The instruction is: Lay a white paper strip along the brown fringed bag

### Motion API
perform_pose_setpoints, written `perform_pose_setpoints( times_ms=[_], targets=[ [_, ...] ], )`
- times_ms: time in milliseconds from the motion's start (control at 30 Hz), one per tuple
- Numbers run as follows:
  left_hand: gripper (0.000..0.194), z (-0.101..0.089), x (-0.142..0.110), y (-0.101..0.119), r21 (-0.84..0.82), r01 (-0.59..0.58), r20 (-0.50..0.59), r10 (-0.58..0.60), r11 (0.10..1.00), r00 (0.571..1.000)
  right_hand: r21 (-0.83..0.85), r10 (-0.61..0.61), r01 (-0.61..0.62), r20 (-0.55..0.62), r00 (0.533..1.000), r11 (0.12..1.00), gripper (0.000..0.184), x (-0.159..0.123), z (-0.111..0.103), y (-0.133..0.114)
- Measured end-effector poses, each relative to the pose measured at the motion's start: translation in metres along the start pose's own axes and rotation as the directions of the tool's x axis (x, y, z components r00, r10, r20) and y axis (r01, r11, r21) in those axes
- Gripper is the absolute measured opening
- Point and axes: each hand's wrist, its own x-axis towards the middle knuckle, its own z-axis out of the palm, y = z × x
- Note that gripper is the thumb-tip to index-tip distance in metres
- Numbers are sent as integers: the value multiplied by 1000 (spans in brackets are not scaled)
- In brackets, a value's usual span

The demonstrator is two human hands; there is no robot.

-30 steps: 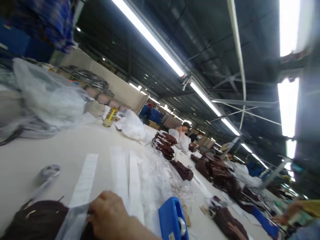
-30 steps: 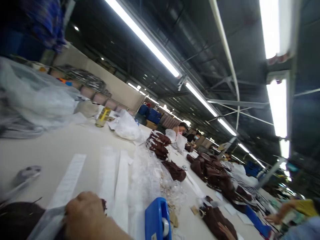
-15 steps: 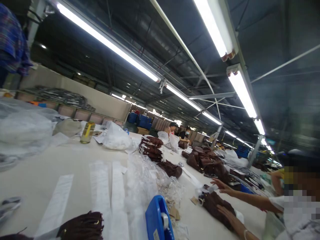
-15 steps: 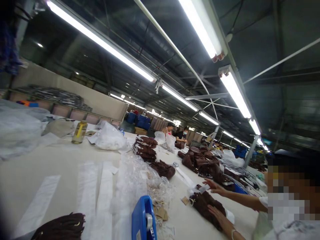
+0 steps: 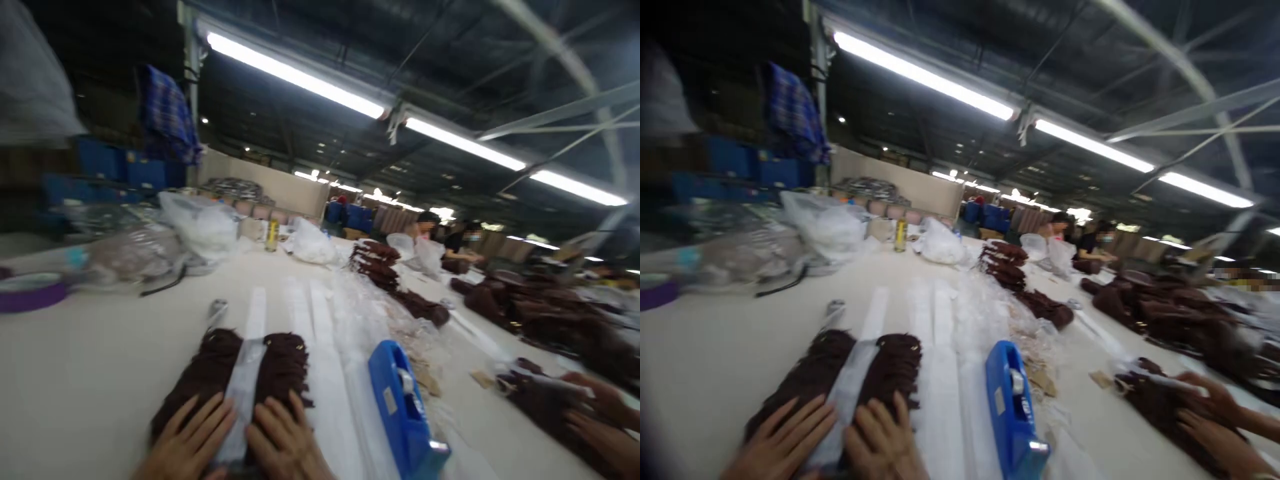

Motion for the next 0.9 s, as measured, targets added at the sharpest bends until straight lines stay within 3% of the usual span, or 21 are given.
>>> perform_pose_setpoints(
  times_ms=[67,133,267,467,533,667,900],
  targets=[
    [53,-24,-8,-5,-7,26,198,-24,1000,980,94,40,-55,152,988,994,45,-2,-14,1],
    [55,-38,-9,-12,22,41,278,-45,999,960,122,45,-65,155,987,990,44,-1,-23,7],
    [47,-46,-7,-21,91,-1,303,-27,996,953,130,6,-27,162,987,991,47,1,-29,11],
    [47,-41,-12,-28,72,-27,273,7,997,962,121,-3,-14,144,990,993,46,1,-27,12],
    [46,-40,-15,-29,77,-44,308,18,996,951,129,-3,-15,135,991,991,43,1,-26,12],
    [49,-39,-19,-30,79,-59,395,23,995,919,159,36,-62,161,986,985,39,4,-28,11],
    [62,-42,-13,-18,90,34,407,-67,995,911,251,149,-226,290,945,941,40,10,-39,7]
  ],
)
